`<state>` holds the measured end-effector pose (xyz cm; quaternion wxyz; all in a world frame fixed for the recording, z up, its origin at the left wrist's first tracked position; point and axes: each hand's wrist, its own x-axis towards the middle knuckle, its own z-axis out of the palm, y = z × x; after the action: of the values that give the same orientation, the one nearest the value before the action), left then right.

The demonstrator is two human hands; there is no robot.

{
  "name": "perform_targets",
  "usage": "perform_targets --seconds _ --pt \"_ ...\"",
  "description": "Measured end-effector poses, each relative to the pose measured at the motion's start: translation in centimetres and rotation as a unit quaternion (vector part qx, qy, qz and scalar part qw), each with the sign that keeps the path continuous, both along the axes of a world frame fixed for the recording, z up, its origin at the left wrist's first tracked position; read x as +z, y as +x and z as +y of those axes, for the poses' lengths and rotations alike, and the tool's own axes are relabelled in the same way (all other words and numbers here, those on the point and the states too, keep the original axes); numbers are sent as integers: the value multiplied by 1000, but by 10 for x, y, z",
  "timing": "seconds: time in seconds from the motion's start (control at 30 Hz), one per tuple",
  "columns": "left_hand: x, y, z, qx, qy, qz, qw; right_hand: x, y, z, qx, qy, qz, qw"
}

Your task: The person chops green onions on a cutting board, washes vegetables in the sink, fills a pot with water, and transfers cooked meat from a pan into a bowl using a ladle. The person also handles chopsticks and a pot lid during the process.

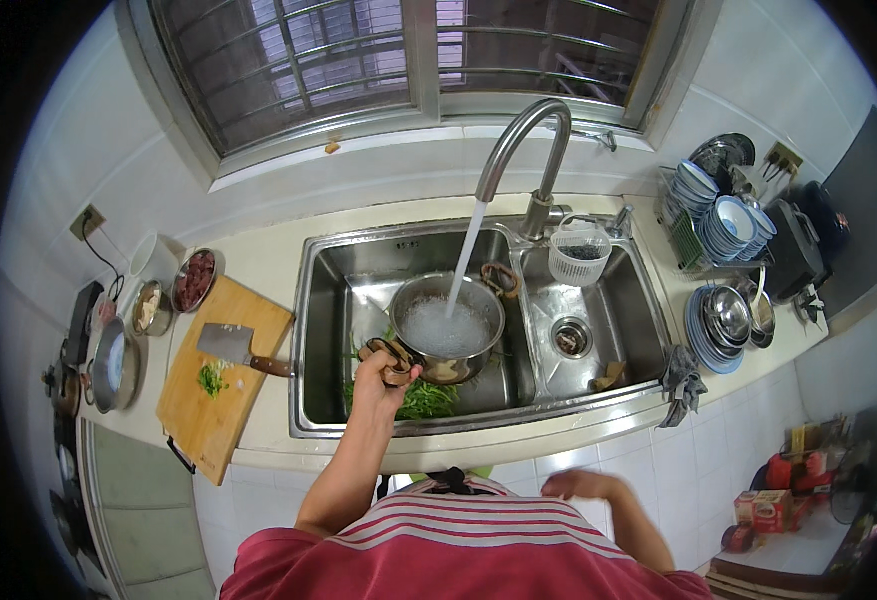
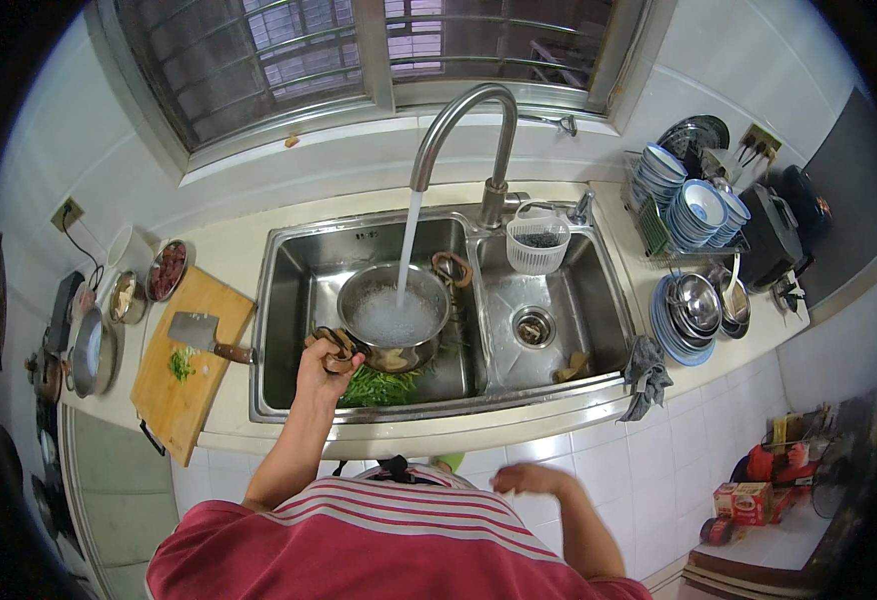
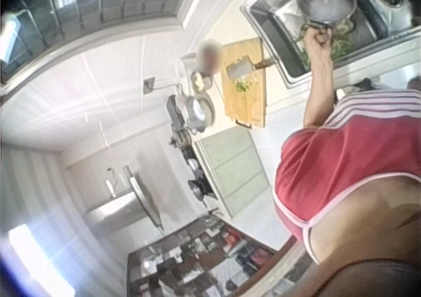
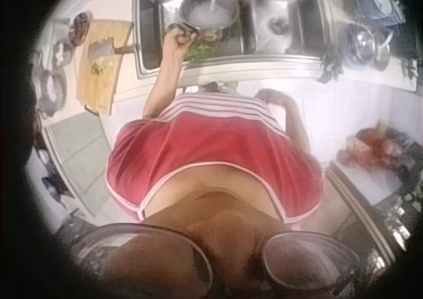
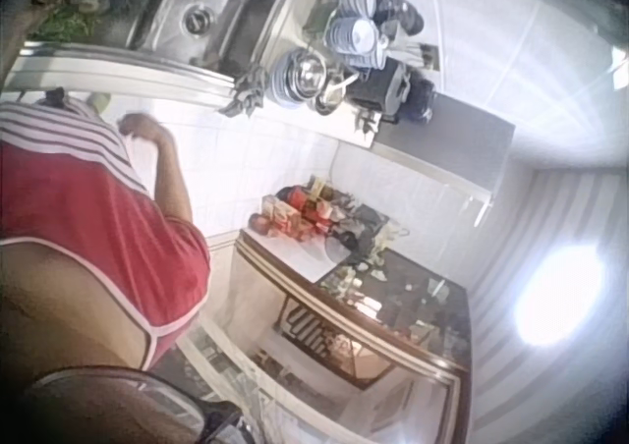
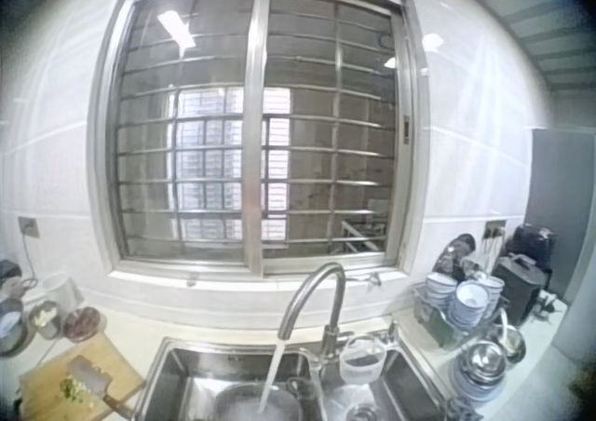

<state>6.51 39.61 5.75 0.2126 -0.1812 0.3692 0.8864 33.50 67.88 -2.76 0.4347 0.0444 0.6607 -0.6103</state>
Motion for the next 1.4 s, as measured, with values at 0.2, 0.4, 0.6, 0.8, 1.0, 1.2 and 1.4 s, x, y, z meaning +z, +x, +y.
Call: perform_targets --seconds 0.2,0.4,0.6,0.8,1.0,1.2,1.4 --pt "24 -8 16 2 68 50 996 99 -148 84 -257 259 342 866" --pt "46 -13 34 14 76 93 993 113 -286 135 -176 627 424 629" --pt "49 -7 37 19 76 123 989 106 -341 141 -53 713 338 612" --pt "47 -1 36 42 67 103 991 109 -351 146 -21 728 293 619" --pt "48 4 37 54 63 94 992 102 -345 153 -11 734 329 594" --pt "49 12 38 55 63 106 991 103 -343 156 22 742 310 593" --pt "45 19 39 72 47 87 992 108 -344 153 44 740 302 600"
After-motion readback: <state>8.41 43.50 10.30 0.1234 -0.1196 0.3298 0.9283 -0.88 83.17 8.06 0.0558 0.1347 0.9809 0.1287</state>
